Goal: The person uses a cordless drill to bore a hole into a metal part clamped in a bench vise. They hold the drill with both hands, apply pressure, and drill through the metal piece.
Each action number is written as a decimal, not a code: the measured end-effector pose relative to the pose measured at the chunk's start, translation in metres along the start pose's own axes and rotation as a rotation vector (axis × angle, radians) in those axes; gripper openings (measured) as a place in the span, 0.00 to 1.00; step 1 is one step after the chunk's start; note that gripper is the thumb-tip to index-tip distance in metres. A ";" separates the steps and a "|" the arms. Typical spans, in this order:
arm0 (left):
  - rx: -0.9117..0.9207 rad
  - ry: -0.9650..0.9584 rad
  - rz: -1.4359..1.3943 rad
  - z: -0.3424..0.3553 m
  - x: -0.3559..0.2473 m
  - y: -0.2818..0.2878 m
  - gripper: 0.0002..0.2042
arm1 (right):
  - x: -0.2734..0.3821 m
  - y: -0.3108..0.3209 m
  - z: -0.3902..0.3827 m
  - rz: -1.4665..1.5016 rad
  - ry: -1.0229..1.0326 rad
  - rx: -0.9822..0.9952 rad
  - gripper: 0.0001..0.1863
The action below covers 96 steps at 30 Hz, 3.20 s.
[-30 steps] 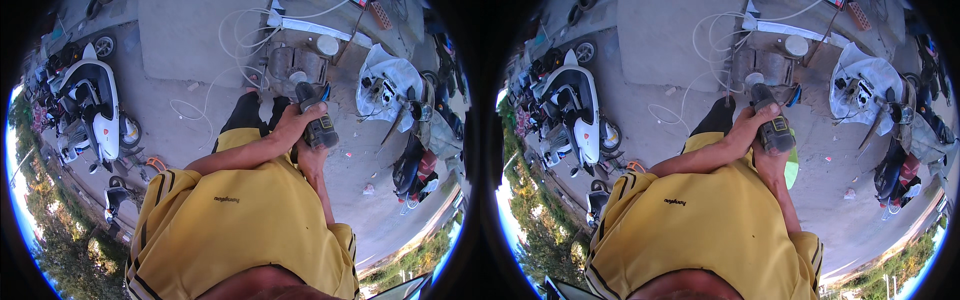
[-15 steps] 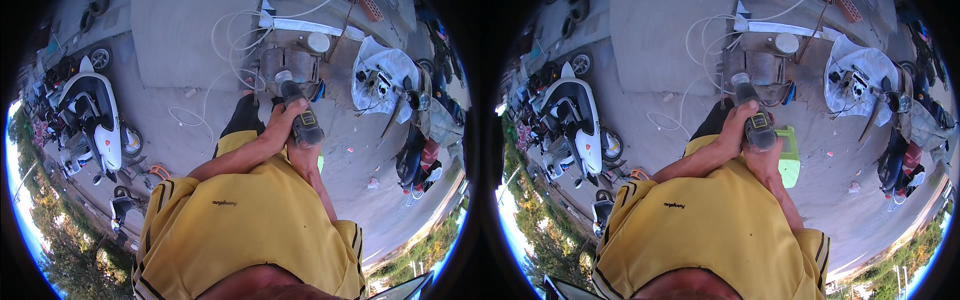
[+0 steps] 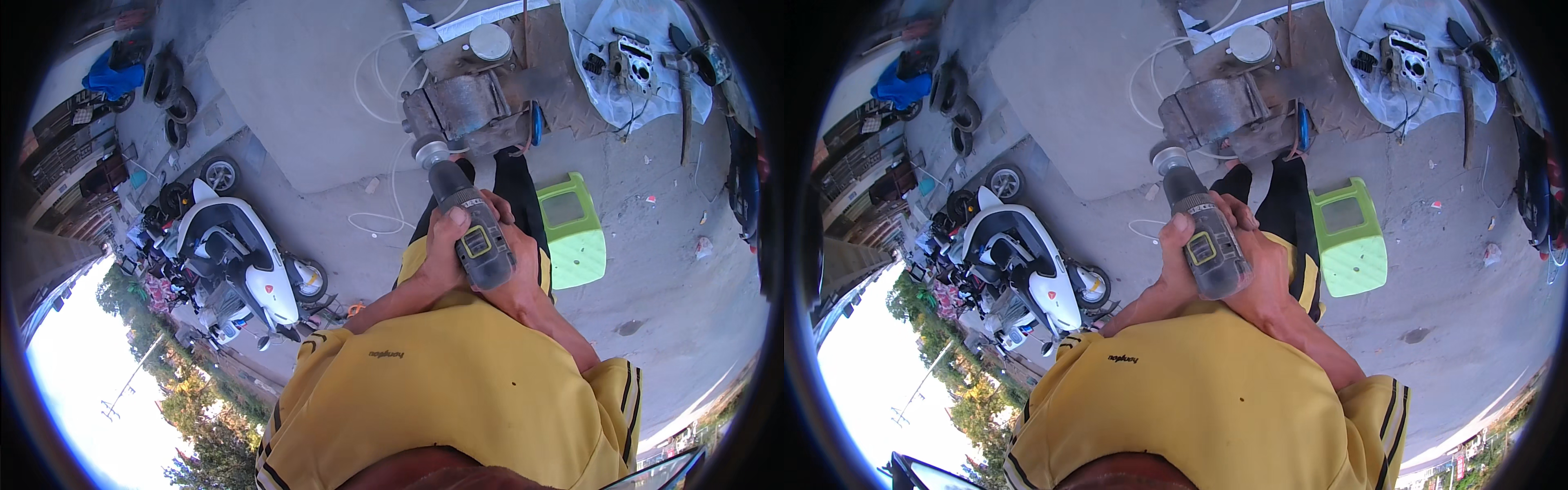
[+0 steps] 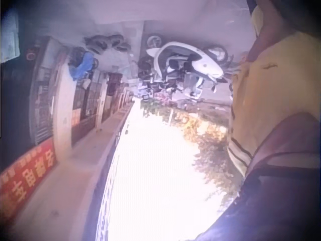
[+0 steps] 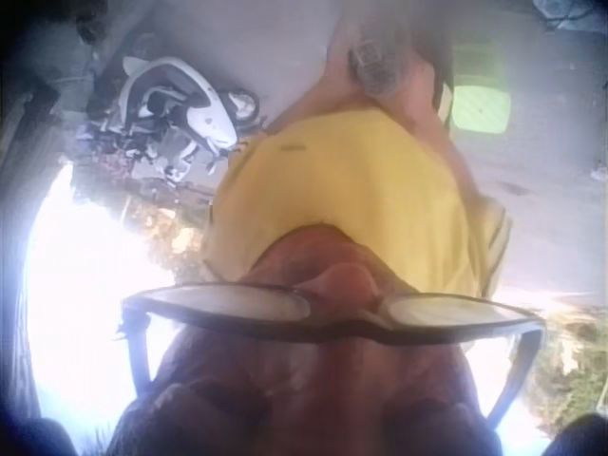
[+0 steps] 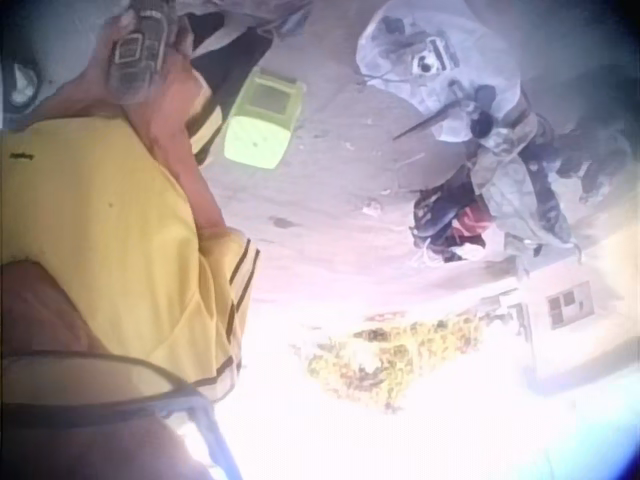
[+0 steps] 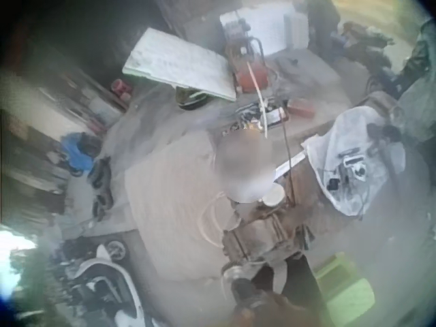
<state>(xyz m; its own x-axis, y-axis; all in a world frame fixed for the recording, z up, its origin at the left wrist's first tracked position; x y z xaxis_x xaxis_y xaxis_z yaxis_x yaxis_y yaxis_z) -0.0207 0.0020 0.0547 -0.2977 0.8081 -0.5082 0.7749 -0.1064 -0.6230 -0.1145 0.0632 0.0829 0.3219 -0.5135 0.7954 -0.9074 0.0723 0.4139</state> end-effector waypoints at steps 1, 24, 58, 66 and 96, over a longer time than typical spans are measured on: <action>-0.004 0.014 -0.029 0.000 -0.005 -0.008 0.29 | 0.003 0.003 0.002 -0.003 0.008 -0.020 0.16; -0.027 0.050 -0.072 0.027 -0.007 0.012 0.32 | -0.026 -0.026 0.022 0.115 0.006 -0.046 0.20; -0.007 0.046 -0.092 0.026 -0.011 0.009 0.32 | -0.021 -0.023 0.021 0.075 0.051 -0.081 0.21; -0.019 0.055 -0.086 0.025 -0.007 0.009 0.32 | -0.023 -0.020 0.020 0.072 0.028 -0.045 0.23; -0.095 0.215 -0.222 0.012 0.007 -0.011 0.31 | -0.009 0.008 0.005 0.009 -0.086 -0.015 0.23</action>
<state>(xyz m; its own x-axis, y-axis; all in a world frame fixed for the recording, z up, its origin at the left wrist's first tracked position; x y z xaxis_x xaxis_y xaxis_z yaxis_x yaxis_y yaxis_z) -0.0379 0.0015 0.0504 -0.3485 0.9106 -0.2223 0.7557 0.1327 -0.6414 -0.1256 0.0640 0.0771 0.2891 -0.5843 0.7583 -0.9059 0.0891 0.4141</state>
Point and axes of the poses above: each hand's wrist, its own z-axis towards the middle knuckle, its own y-axis out of the back of the hand, x = y × z, the point moved 2 cm from there along z, towards the middle knuckle, and after that the axes turned 6 degrees about -z, right-handed, at the moved point
